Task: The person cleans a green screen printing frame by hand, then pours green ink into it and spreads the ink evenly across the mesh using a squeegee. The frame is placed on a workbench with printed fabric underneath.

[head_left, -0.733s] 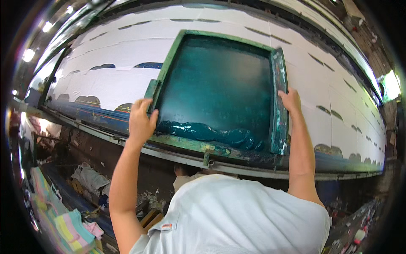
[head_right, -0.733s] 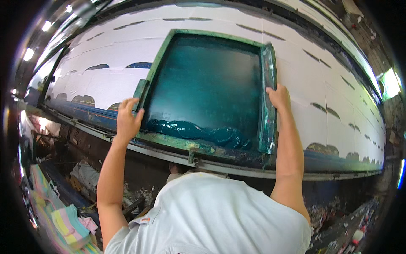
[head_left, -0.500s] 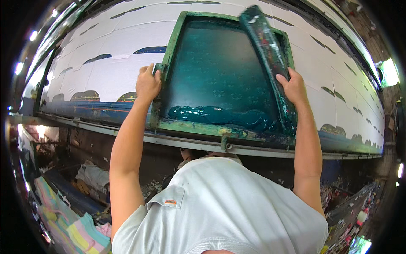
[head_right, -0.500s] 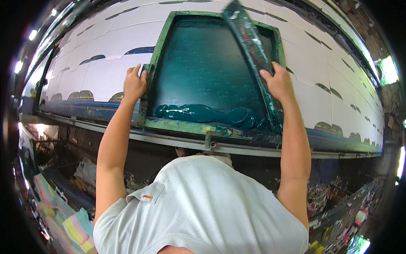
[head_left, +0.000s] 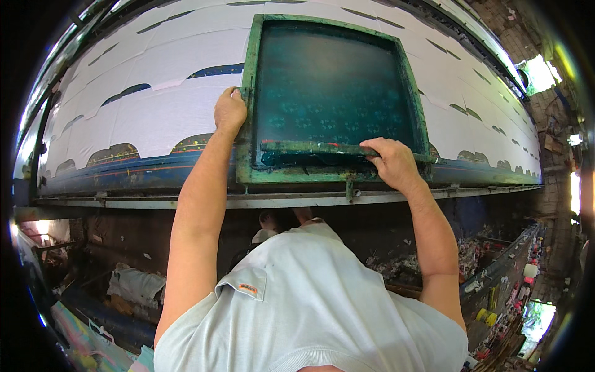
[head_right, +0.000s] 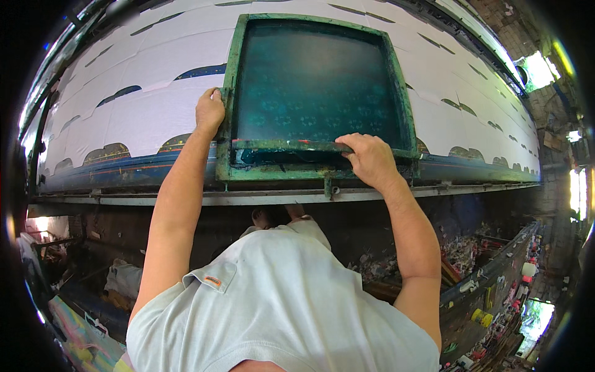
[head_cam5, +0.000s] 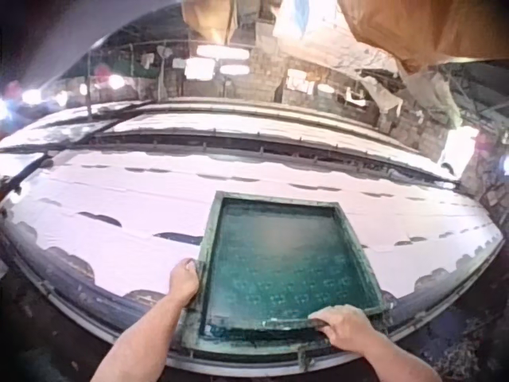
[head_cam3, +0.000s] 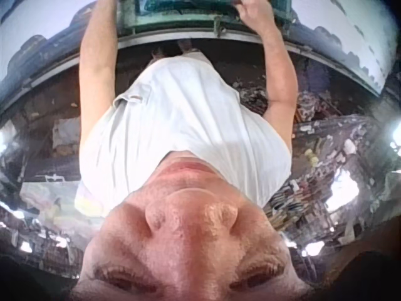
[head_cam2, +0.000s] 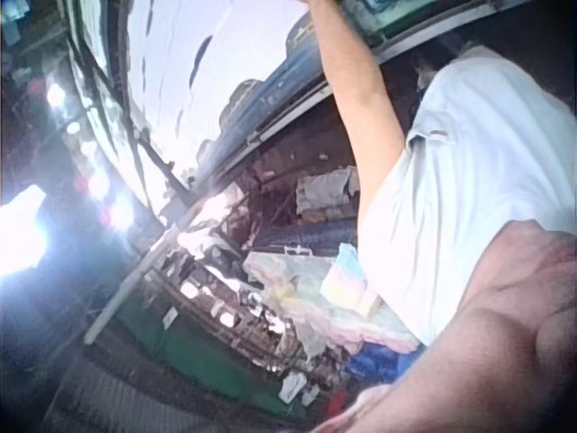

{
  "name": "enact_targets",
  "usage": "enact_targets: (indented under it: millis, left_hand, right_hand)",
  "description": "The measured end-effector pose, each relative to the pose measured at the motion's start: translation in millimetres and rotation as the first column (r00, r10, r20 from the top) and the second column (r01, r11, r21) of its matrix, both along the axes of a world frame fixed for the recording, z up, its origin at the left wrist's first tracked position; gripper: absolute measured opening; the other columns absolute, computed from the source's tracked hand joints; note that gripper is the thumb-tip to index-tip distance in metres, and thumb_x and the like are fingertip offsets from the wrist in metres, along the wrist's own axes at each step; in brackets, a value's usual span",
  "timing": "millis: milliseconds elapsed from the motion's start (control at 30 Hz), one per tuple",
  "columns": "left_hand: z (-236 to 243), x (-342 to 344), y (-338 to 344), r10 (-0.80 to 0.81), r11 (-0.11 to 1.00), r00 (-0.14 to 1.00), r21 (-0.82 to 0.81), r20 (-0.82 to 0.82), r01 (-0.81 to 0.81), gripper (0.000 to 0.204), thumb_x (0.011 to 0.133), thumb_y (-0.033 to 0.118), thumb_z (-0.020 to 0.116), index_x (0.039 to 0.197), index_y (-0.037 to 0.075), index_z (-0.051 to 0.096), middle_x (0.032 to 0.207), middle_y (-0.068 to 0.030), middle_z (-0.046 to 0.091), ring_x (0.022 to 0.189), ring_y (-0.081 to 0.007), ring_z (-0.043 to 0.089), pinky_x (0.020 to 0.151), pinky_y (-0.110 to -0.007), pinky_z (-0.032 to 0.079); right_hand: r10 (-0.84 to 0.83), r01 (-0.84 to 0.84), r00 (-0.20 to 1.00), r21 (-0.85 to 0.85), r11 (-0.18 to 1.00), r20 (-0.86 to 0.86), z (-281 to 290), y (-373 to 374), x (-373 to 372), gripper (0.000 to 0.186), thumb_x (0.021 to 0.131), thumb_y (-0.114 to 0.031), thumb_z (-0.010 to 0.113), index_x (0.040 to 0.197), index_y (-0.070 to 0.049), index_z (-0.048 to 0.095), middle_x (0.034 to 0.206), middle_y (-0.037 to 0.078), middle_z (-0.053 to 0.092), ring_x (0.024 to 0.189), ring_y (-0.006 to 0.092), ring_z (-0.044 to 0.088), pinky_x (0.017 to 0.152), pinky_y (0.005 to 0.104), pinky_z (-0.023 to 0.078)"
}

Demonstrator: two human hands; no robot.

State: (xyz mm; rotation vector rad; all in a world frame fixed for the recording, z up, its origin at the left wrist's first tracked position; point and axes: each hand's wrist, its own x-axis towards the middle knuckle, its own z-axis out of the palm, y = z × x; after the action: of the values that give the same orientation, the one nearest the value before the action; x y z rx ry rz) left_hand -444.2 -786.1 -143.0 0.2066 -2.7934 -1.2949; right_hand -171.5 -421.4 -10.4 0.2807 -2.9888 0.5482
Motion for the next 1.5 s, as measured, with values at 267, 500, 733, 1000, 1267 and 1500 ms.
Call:
enact_targets:
  millis: [267,500,733,1000,1267,1500]
  left_hand:
    - [-0.2,-0.9,-3.1,-0.001,0.999,0.999,-0.035,-0.039,0.000,0.043,0.116,0.036,0.057,0.147,0.013,0.076,0.140,-0.0246,0.078,0.132,-0.0461,0.073,0.112,-0.055,0.057]
    - [-2.9,3.7,-4.6,-0.005,0.999,0.998,-0.035,-0.068,0.003,0.045,0.116,0.036,0.057,0.146,0.009,0.075,0.139,-0.0260,0.078,0.131,-0.0465,0.073,0.111,-0.055,0.057]
    - [1.9,7.9,3.2,-0.017,0.982,0.994,-0.186,-0.112,-0.005,0.046,0.117,0.033,0.053,0.147,0.004,0.074,0.138,-0.0282,0.077,0.130,-0.0486,0.072,0.111,-0.056,0.056]
    - [-3.3,4.7,-3.2,-0.030,0.989,0.996,-0.146,-0.088,0.017,0.047,0.118,0.032,0.051,0.152,0.006,0.071,0.136,-0.0301,0.076,0.129,-0.0486,0.072,0.111,-0.057,0.056]
    - [-0.1,9.5,-1.2,-0.025,0.989,0.992,-0.146,-0.120,0.007,0.046,0.118,0.030,0.052,0.149,0.004,0.073,0.139,-0.0281,0.077,0.132,-0.0461,0.071,0.114,-0.054,0.054]
    - [1.4,12.0,2.1,0.013,0.991,0.993,-0.129,-0.121,-0.028,0.042,0.117,0.026,0.054,0.146,0.002,0.075,0.135,-0.0274,0.077,0.129,-0.0452,0.072,0.112,-0.051,0.055]
  right_hand:
    - [-0.009,0.008,0.999,0.014,1.000,0.054,-22.1,-16.1,15.4,0.039,0.091,0.000,0.078,0.127,-0.013,0.079,0.121,0.009,0.082,0.113,0.0370,0.075,0.099,0.0507,0.056]
    - [0.010,-0.011,1.000,0.025,1.000,0.024,-40.9,-22.8,19.2,0.041,0.092,0.006,0.070,0.130,-0.009,0.078,0.126,0.010,0.081,0.120,0.0358,0.074,0.100,0.0493,0.055]
    - [0.018,-0.012,0.993,0.050,0.999,-0.121,-68.5,-19.4,4.7,0.047,0.094,0.006,0.064,0.136,-0.009,0.078,0.131,0.013,0.082,0.126,0.0365,0.075,0.105,0.0494,0.056]
    - [0.082,-0.046,0.944,0.118,0.992,-0.321,-93.7,3.4,-73.5,0.049,0.092,0.006,0.066,0.136,-0.010,0.079,0.132,0.013,0.082,0.126,0.0353,0.075,0.110,0.0492,0.055]
    - [0.047,-0.007,0.937,0.115,0.993,-0.346,-110.5,44.7,-200.5,0.045,0.097,0.004,0.063,0.135,-0.011,0.079,0.132,0.014,0.082,0.126,0.0339,0.076,0.103,0.0473,0.055]
    - [0.035,0.004,0.950,0.125,0.992,-0.311,-110.4,83.9,-317.4,0.044,0.095,0.004,0.067,0.134,-0.012,0.081,0.128,0.015,0.083,0.122,0.0367,0.076,0.101,0.0512,0.057]
